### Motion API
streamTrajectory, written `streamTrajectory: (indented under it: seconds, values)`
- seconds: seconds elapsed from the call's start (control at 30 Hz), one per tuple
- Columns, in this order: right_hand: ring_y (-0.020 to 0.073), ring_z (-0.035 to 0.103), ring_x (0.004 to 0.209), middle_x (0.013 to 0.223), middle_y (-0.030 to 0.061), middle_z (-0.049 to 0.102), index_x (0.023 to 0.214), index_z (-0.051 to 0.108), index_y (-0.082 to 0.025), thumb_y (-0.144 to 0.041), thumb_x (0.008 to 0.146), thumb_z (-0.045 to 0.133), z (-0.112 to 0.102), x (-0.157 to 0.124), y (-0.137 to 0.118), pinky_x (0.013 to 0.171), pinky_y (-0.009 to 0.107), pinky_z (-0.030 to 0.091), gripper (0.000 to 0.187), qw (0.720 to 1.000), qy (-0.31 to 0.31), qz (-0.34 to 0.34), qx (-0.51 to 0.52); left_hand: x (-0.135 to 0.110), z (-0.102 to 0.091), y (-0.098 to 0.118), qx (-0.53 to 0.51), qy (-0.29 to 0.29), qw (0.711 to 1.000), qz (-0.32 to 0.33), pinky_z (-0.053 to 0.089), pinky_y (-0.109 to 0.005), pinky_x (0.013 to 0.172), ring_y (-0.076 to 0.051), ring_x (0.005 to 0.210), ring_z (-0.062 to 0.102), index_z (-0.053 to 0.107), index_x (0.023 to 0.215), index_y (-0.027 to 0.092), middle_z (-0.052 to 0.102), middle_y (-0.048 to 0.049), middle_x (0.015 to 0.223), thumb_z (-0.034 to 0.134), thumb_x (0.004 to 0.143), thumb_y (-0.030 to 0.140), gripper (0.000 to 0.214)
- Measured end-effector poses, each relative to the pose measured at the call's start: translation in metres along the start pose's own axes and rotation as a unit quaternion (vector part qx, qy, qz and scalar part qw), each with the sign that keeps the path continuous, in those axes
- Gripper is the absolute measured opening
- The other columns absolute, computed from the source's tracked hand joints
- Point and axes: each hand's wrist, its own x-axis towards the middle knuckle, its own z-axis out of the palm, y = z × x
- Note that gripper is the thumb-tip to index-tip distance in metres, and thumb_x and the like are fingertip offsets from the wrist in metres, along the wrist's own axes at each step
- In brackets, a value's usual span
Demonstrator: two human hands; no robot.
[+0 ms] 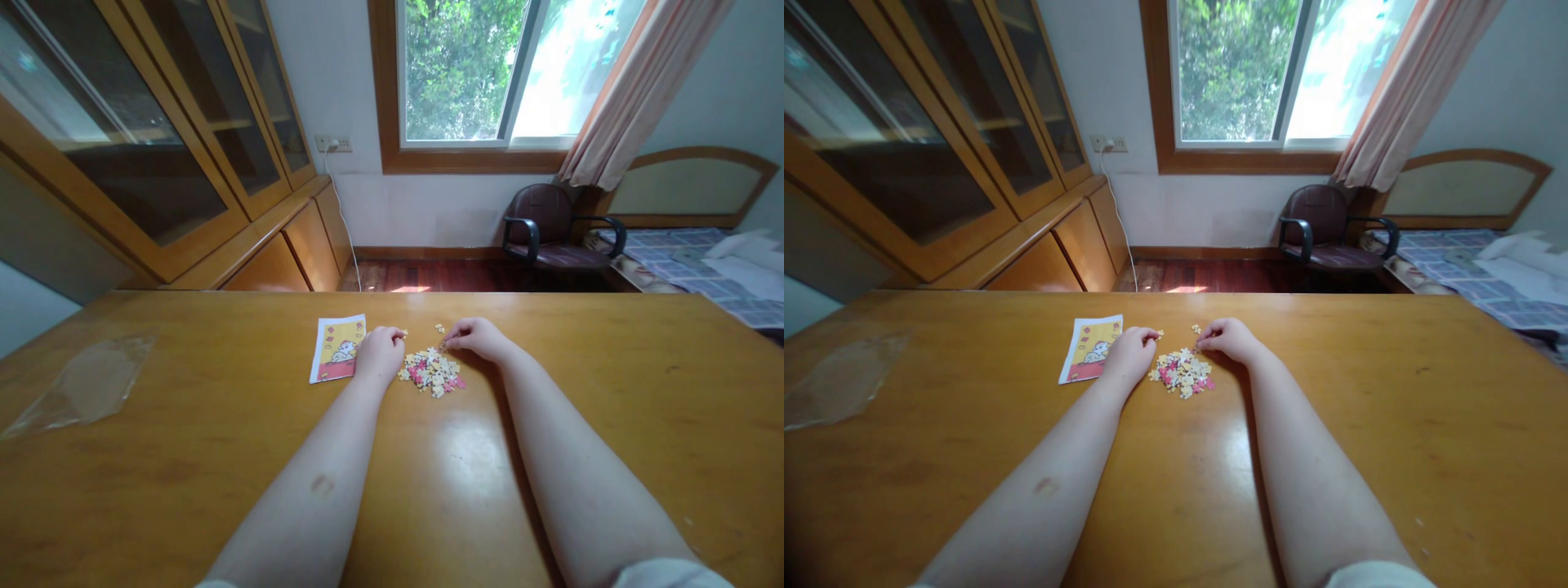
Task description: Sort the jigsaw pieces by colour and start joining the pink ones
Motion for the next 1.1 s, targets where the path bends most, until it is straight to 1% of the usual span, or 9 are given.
streamTrajectory:
  seconds: [0.13, 0.23, 0.33, 0.43, 0.53, 0.63, 0.77, 0.97, 1.1]
  values:
    - [0.0126, 0.055, 0.056, 0.063, 0.0026, 0.065, 0.074, 0.072, -0.014, -0.030, 0.062, 0.073, 0.003, 0.004, 0.001, 0.055, 0.025, 0.041, 0.020, 0.994, 0.095, 0.005, -0.045, 0.001, 0.001, -0.002, -0.007, 0.003, 1.000, 0.003, 0.047, -0.034, 0.086, -0.023, 0.098, 0.061, 0.071, 0.096, 0.025, 0.069, -0.0037, 0.103, 0.046, 0.082, 0.021, 0.028]
    - [0.0125, 0.053, 0.057, 0.064, 0.0013, 0.063, 0.072, 0.072, -0.016, -0.030, 0.063, 0.071, 0.003, 0.006, 0.003, 0.055, 0.025, 0.040, 0.016, 0.986, 0.123, -0.014, -0.109, 0.002, 0.003, -0.003, -0.022, 0.010, 1.000, 0.019, 0.046, -0.033, 0.087, -0.021, 0.098, 0.060, 0.071, 0.095, 0.024, 0.069, -0.0032, 0.103, 0.047, 0.082, 0.020, 0.028]
    - [0.0131, 0.053, 0.064, 0.071, 0.0017, 0.063, 0.071, 0.073, -0.019, -0.026, 0.066, 0.068, 0.002, 0.006, 0.004, 0.061, 0.025, 0.041, 0.010, 0.976, 0.135, -0.045, -0.167, 0.001, 0.005, -0.002, -0.048, 0.006, 0.996, 0.073, 0.046, -0.032, 0.089, -0.020, 0.098, 0.059, 0.072, 0.095, 0.024, 0.069, -0.0028, 0.101, 0.046, 0.081, 0.018, 0.029]
    - [0.0131, 0.054, 0.068, 0.077, 0.0025, 0.064, 0.074, 0.075, -0.020, -0.022, 0.069, 0.063, 0.002, 0.007, 0.004, 0.067, 0.025, 0.042, 0.012, 0.969, 0.135, -0.052, -0.199, -0.001, 0.005, 0.001, -0.064, -0.020, 0.987, 0.148, 0.044, -0.033, 0.094, -0.020, 0.099, 0.057, 0.073, 0.094, 0.026, 0.068, -0.0016, 0.100, 0.047, 0.080, 0.016, 0.031]
    - [0.0125, 0.054, 0.064, 0.074, 0.0017, 0.064, 0.085, 0.075, -0.020, -0.024, 0.070, 0.063, 0.003, 0.007, 0.005, 0.064, 0.025, 0.042, 0.020, 0.973, 0.119, -0.037, -0.193, -0.004, 0.005, 0.005, -0.066, -0.053, 0.976, 0.201, 0.040, -0.034, 0.099, -0.020, 0.104, 0.054, 0.074, 0.091, 0.028, 0.066, -0.0008, 0.105, 0.049, 0.078, 0.016, 0.030]
    - [0.0115, 0.052, 0.058, 0.069, -0.0002, 0.063, 0.093, 0.074, -0.018, -0.030, 0.067, 0.067, 0.004, 0.005, 0.006, 0.058, 0.024, 0.040, 0.029, 0.987, 0.069, -0.028, -0.142, -0.005, 0.006, 0.006, -0.054, -0.075, 0.974, 0.205, 0.038, -0.037, 0.101, -0.020, 0.109, 0.052, 0.075, 0.090, 0.030, 0.064, -0.0014, 0.110, 0.052, 0.079, 0.020, 0.027]
    - [0.0114, 0.053, 0.059, 0.068, -0.0006, 0.063, 0.087, 0.074, -0.017, -0.031, 0.061, 0.073, 0.004, 0.004, 0.005, 0.056, 0.023, 0.040, 0.030, 0.996, 0.005, -0.040, -0.079, -0.004, 0.008, 0.005, -0.037, -0.088, 0.976, 0.194, 0.038, -0.037, 0.102, -0.021, 0.110, 0.051, 0.074, 0.095, 0.030, 0.064, -0.0019, 0.112, 0.053, 0.081, 0.024, 0.026]
    - [0.0133, 0.055, 0.062, 0.070, 0.0018, 0.068, 0.081, 0.075, -0.019, -0.032, 0.066, 0.070, 0.005, 0.005, 0.003, 0.059, 0.025, 0.042, 0.020, 0.990, 0.065, -0.023, -0.123, -0.002, 0.011, 0.001, -0.040, -0.062, 0.977, 0.200, 0.039, -0.036, 0.100, -0.022, 0.109, 0.053, 0.073, 0.101, 0.028, 0.066, -0.0031, 0.109, 0.052, 0.080, 0.022, 0.030]
    - [0.0141, 0.055, 0.062, 0.067, 0.0020, 0.066, 0.082, 0.074, -0.018, -0.032, 0.073, 0.064, 0.007, 0.005, -0.001, 0.060, 0.026, 0.041, 0.020, 0.984, 0.100, -0.017, -0.150, -0.002, 0.011, 0.001, -0.051, -0.041, 0.978, 0.196, 0.041, -0.034, 0.098, -0.021, 0.104, 0.055, 0.071, 0.101, 0.024, 0.067, -0.0025, 0.105, 0.050, 0.079, 0.017, 0.032]
